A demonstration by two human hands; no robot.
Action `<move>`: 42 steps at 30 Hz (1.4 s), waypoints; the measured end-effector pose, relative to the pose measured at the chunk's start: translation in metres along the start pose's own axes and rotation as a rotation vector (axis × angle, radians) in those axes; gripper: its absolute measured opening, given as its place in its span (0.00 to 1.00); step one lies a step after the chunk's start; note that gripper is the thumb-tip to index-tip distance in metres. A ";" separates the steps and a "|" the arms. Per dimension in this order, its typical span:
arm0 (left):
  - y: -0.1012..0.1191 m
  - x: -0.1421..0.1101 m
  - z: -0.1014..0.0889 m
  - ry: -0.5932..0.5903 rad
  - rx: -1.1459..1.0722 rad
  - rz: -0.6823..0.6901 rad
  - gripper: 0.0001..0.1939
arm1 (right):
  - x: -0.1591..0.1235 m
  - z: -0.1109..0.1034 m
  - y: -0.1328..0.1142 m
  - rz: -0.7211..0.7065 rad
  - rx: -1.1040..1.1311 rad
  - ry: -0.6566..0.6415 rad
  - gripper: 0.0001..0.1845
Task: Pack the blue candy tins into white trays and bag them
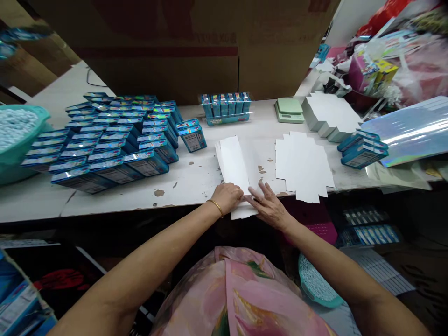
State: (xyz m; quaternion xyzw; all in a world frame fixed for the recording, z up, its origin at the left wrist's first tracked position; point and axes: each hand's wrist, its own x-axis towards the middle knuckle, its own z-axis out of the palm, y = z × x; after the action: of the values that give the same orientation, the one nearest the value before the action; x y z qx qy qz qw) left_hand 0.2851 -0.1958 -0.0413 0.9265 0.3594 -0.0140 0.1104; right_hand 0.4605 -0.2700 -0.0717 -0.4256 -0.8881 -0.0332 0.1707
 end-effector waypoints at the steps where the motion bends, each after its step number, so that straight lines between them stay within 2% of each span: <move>1: -0.001 0.001 -0.002 -0.009 -0.008 0.012 0.16 | 0.003 0.006 0.002 0.047 0.037 0.055 0.23; 5: -0.009 0.008 -0.014 -0.075 -0.080 0.022 0.18 | 0.021 0.020 0.007 0.184 0.241 0.278 0.16; 8: -0.017 0.009 -0.024 -0.126 -0.235 0.056 0.18 | 0.029 0.025 0.003 0.312 0.369 0.390 0.16; 11: -0.025 0.007 -0.029 -0.127 -0.413 0.091 0.14 | 0.032 0.026 -0.004 0.462 0.436 0.435 0.18; 14: -0.030 0.007 -0.027 -0.130 -0.453 0.064 0.09 | 0.033 0.025 -0.012 0.537 0.451 0.416 0.22; 17: -0.029 0.010 -0.021 -0.147 -0.396 -0.025 0.09 | 0.033 0.021 -0.017 0.541 0.430 0.354 0.23; 20: -0.021 0.010 -0.014 -0.068 -0.282 -0.121 0.14 | 0.033 0.017 -0.020 0.513 0.439 0.304 0.24; 24: -0.007 -0.001 -0.006 0.088 -0.047 -0.036 0.10 | 0.035 0.017 -0.024 0.512 0.441 0.307 0.18; 27: 0.003 -0.009 -0.005 0.083 0.073 -0.008 0.10 | 0.036 0.021 -0.028 0.530 0.445 0.344 0.16; 31: 0.013 -0.006 -0.010 -0.024 0.123 -0.008 0.06 | 0.036 0.023 -0.031 0.538 0.467 0.352 0.18; 35: 0.019 0.006 -0.019 -0.174 0.145 -0.027 0.07 | 0.037 0.020 -0.029 0.561 0.511 0.352 0.21; 42: 0.018 0.017 -0.029 -0.505 0.095 -0.128 0.09 | 0.035 0.018 -0.025 0.544 0.592 0.259 0.21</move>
State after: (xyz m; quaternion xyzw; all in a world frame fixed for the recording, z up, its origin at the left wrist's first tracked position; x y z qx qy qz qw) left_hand 0.3082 -0.1915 -0.0108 0.8731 0.3774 -0.2685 0.1518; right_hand 0.4161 -0.2557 -0.0744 -0.5695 -0.6857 0.2167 0.3982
